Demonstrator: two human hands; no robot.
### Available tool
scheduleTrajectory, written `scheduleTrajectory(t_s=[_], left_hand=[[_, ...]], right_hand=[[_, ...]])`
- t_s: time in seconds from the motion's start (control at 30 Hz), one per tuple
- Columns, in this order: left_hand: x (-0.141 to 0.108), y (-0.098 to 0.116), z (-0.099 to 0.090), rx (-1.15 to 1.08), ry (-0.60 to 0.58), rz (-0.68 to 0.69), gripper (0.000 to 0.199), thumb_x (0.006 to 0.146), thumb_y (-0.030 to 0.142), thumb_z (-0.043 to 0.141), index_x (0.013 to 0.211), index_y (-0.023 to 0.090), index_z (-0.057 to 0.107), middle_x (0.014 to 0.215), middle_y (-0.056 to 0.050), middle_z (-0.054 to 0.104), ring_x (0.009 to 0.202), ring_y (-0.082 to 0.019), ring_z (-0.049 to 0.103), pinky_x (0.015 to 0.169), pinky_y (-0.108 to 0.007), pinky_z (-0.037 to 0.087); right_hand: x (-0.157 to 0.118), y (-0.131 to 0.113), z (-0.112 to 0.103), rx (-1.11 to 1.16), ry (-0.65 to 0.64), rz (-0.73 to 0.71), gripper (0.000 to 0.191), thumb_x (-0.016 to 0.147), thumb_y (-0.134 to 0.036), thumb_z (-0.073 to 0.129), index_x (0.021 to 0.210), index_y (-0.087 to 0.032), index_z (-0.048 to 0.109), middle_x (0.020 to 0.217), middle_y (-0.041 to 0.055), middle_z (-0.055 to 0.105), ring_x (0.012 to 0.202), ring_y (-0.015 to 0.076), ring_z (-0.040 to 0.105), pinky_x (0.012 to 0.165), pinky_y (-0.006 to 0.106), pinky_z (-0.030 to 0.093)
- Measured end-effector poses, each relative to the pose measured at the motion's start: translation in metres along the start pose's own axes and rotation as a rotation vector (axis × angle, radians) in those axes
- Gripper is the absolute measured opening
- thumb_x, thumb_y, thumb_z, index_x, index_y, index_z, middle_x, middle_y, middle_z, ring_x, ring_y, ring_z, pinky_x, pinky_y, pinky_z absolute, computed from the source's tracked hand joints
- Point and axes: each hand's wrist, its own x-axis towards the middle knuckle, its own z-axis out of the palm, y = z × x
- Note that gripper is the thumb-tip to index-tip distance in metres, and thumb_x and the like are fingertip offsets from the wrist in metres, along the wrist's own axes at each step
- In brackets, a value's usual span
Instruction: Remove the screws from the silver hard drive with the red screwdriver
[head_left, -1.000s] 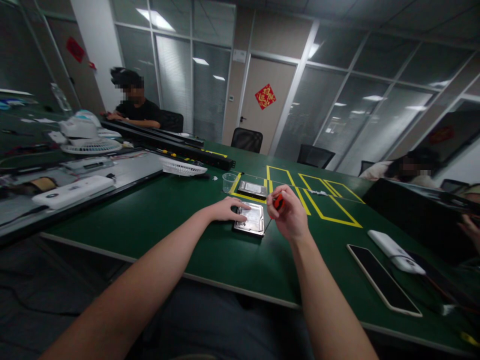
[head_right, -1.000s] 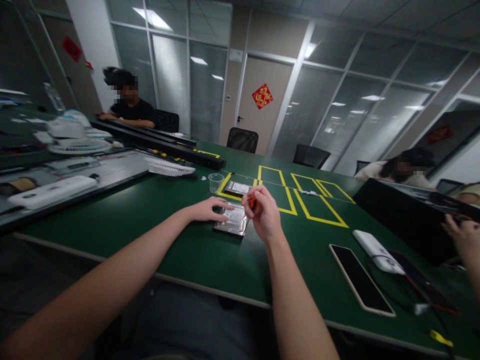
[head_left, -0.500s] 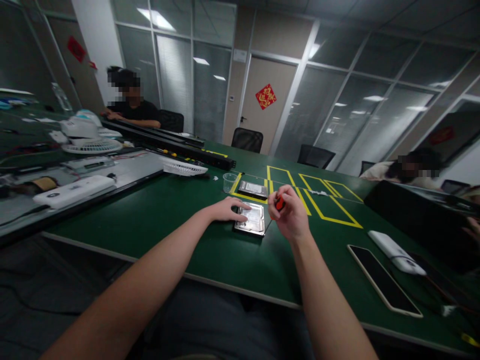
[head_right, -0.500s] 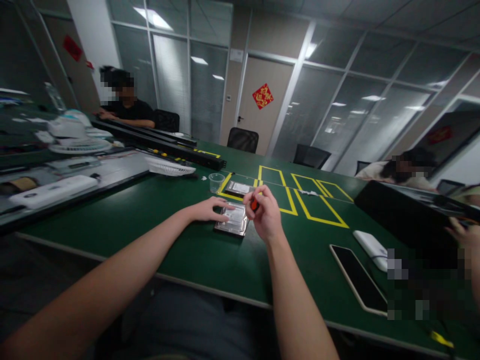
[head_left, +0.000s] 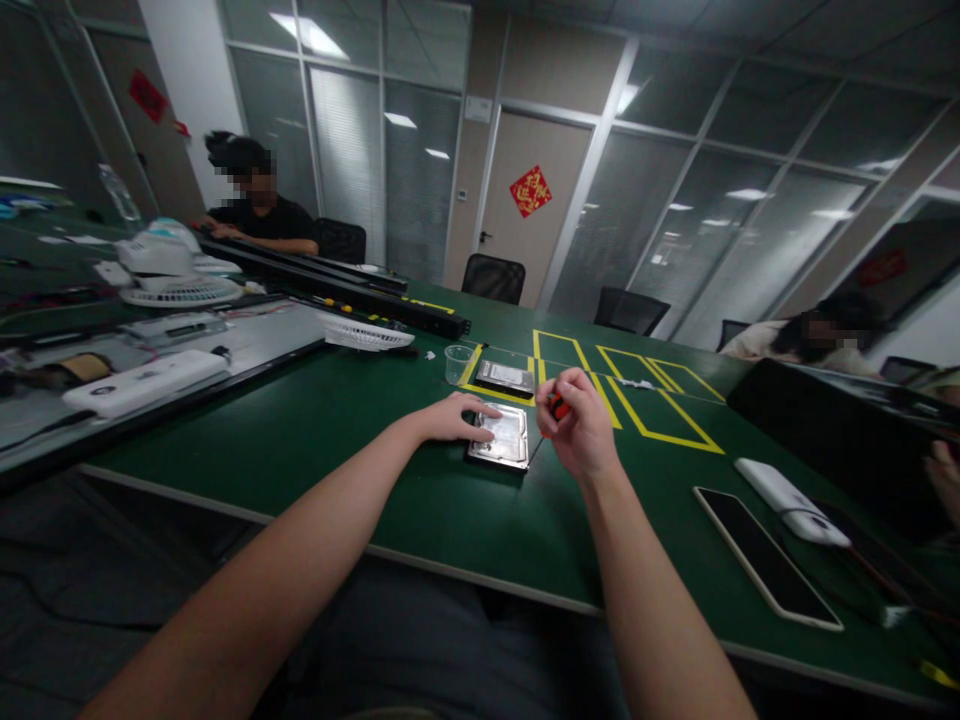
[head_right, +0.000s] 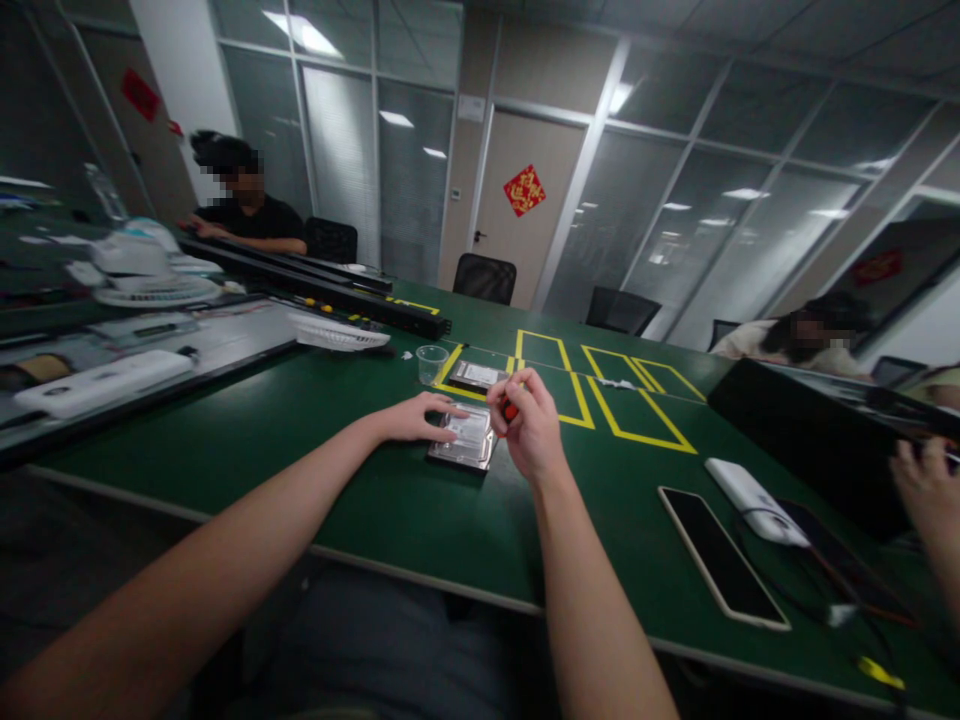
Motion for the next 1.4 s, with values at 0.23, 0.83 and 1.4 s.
scheduleTrajectory(t_s=[0.23, 0.83, 1.4], left_hand=[[0.0023, -0.0049, 0.0027, 0.004, 0.007, 0.001, 0.066, 0.080, 0.063, 0.073, 0.138, 0.036, 0.062, 0.153, -0.006, 0.047, 0.143, -0.033, 0.038, 0.119, -0.044, 0.027], [0.0003, -0.0032, 0.0003, 0.005, 0.000, -0.009, 0.067, 0.080, 0.064, 0.073, 0.139, 0.036, 0.061, 0.153, -0.006, 0.047, 0.143, -0.034, 0.039, 0.118, -0.045, 0.027], [0.0018, -0.0030, 0.0023, 0.006, 0.013, 0.008, 0.064, 0.080, 0.062, 0.074, 0.137, 0.036, 0.063, 0.152, -0.005, 0.048, 0.142, -0.033, 0.039, 0.119, -0.044, 0.026]], right_hand=[[0.0030, -0.0012, -0.0015, 0.058, -0.017, 0.034, 0.029, 0.094, -0.039, 0.047, 0.080, -0.019, 0.062, 0.065, 0.0022, 0.058, 0.045, 0.0097, 0.037, 0.045, 0.024, 0.028], [0.0021, -0.0012, -0.0017, 0.044, -0.062, 0.049, 0.026, 0.093, -0.041, 0.048, 0.081, -0.021, 0.059, 0.067, 0.0015, 0.062, 0.041, 0.0076, 0.036, 0.043, 0.022, 0.029], [0.0004, -0.0029, 0.0010, 0.014, -0.032, 0.021, 0.018, 0.091, -0.037, 0.055, 0.082, -0.022, 0.054, 0.069, 0.0001, 0.063, 0.042, 0.0083, 0.038, 0.042, 0.022, 0.028]])
